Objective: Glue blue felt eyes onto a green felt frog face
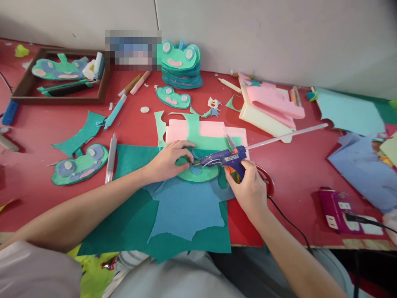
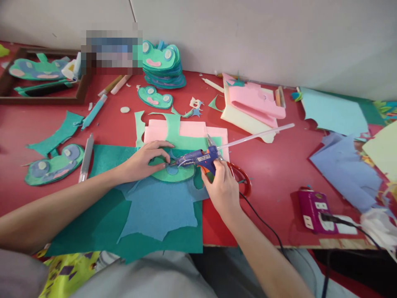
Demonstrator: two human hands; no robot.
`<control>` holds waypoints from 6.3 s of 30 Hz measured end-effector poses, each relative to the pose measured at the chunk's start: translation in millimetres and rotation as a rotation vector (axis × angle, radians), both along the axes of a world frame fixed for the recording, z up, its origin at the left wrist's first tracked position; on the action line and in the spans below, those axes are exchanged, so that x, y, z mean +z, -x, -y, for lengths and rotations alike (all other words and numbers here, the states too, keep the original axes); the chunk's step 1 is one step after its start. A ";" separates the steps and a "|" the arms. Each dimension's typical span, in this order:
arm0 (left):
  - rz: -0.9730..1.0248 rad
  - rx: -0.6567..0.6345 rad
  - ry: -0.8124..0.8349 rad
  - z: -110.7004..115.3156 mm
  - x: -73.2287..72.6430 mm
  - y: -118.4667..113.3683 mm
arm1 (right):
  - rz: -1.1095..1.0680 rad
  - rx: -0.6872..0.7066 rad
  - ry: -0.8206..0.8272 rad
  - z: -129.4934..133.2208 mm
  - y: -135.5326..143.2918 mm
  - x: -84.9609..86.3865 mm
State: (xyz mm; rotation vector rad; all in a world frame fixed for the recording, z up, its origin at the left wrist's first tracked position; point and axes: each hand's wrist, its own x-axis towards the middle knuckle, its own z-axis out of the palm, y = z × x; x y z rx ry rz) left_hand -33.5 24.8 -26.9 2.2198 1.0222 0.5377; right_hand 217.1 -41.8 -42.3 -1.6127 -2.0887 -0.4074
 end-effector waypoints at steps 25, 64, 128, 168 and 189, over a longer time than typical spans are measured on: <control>0.022 0.033 -0.001 1.0 -3.0 0.4 | 0.012 0.034 0.014 0.5 -4.5 -1.0; 0.006 0.020 -0.012 1.9 -4.1 0.4 | 0.042 0.041 -0.073 3.9 -9.2 3.2; -0.056 -0.050 -0.033 1.6 -0.1 3.4 | 0.178 0.159 -0.234 9.0 -14.1 23.5; -0.074 -0.045 -0.018 1.7 1.7 3.8 | -0.424 -0.484 0.099 -40.6 -99.0 3.1; -0.043 -0.063 -0.018 0.3 -1.0 4.4 | -0.428 -0.088 0.161 -19.7 -24.9 44.5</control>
